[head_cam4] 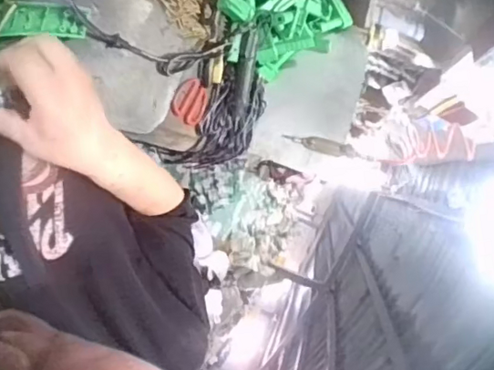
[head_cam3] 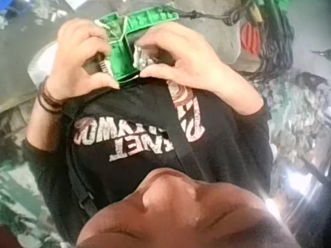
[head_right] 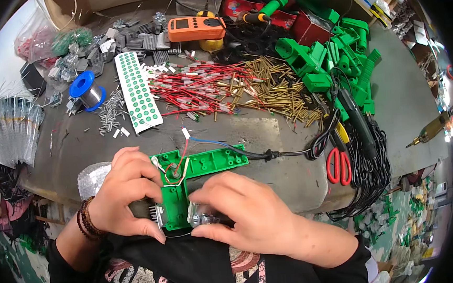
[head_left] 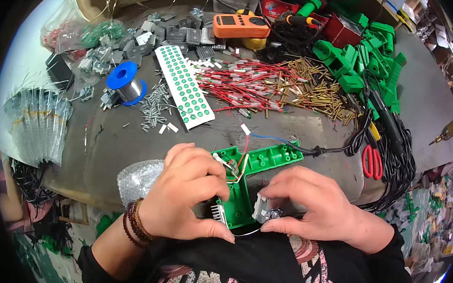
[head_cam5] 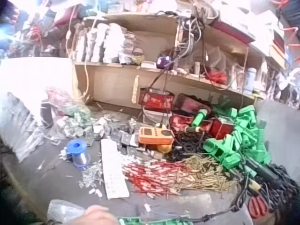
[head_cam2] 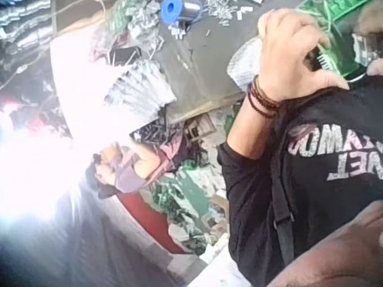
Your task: Assembling and soldering wires inside a green plastic housing.
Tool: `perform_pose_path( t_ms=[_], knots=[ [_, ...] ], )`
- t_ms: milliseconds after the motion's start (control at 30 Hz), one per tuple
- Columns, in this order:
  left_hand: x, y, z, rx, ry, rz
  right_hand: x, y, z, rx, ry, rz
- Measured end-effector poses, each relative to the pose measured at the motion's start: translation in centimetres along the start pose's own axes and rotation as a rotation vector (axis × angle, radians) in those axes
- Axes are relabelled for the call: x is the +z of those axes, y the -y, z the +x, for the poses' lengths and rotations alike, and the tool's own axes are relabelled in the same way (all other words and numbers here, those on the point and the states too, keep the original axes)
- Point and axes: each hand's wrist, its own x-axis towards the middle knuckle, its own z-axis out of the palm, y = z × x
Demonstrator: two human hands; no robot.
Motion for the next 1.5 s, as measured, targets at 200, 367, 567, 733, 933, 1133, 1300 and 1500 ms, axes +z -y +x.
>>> perform_pose_path(
  t_ms=[200, 367, 567, 733, 933, 1133, 1300, 1500],
  knots=[
    [0.1, 0.6, -0.1, 0.024, -0.068, -0.144, 2.5, -0.5, 2.0, -0.031, 0.092, -0.028],
    [0.3, 0.7, -0.3, 0.025, -0.072, -0.13, 3.8, -1.1, 2.7, -0.121, 0.124, -0.141],
    [0.4, 0.6, -0.1, 0.029, -0.068, -0.1, 3.4, -1.7, 1.9, -0.116, 0.075, 0.016],
    [0.5, 0.7, 0.1, 0.002, -0.072, -0.08, 3.4, -1.5, 2.3, -0.153, 0.03, -0.001],
    [0.6, 0.5, 0.0, -0.024, -0.088, -0.051, 3.5, -1.0, 2.8, -0.295, 0.006, -0.278],
    [0.3, 0.0, -0.4, 0.046, -0.058, 0.004, 2.9, -1.5, 2.0, -0.209, 0.086, -0.123],
    [-0.9, 0.4, 0.4, -0.183, -0.339, -0.134, -0.4, -2.7, 1.2, -0.15, 0.021, -0.072],
    [-1.0, 5.0, 6.9, -0.257, 0.006, 0.431, -12.3, -13.2, 7.7, 0.273, -0.613, 0.307]
  ],
)
